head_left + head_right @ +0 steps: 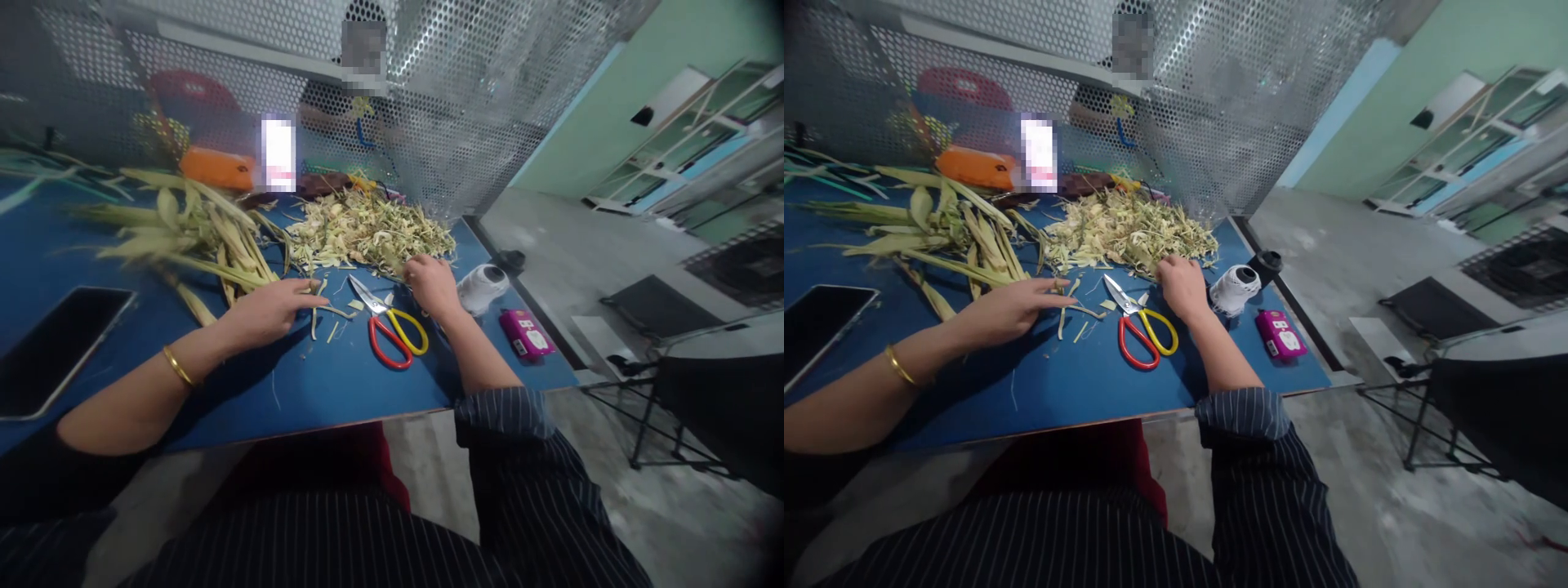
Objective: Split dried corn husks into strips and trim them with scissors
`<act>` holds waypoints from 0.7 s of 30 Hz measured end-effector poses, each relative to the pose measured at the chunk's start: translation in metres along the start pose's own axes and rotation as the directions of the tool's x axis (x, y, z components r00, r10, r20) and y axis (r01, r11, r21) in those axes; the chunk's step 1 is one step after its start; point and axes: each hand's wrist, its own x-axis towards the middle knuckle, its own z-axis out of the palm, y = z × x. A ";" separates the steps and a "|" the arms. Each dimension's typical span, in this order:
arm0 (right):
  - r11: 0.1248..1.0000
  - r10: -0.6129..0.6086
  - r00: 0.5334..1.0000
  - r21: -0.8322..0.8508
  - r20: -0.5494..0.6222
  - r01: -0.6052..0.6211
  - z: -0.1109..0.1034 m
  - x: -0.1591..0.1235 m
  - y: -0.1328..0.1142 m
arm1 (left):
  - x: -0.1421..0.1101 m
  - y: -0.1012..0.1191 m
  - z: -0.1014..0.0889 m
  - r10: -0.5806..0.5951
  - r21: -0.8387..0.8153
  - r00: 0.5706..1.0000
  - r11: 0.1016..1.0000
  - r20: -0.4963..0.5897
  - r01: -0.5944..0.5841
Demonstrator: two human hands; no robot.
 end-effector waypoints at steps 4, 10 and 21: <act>0.804 0.293 0.942 0.575 -0.165 -0.149 -0.007 0.015 0.015 | 0.010 0.020 -0.015 -0.146 -0.051 0.915 0.989 -0.377 0.137; 0.490 0.288 0.953 0.870 -0.095 -0.062 -0.018 0.020 -0.022 | 0.039 0.058 -0.025 -0.432 -0.501 0.843 0.833 -0.322 0.235; 0.913 0.334 0.939 0.218 0.088 -0.345 -0.026 0.017 -0.013 | 0.095 0.058 0.023 -0.740 -0.857 0.672 0.334 0.020 0.392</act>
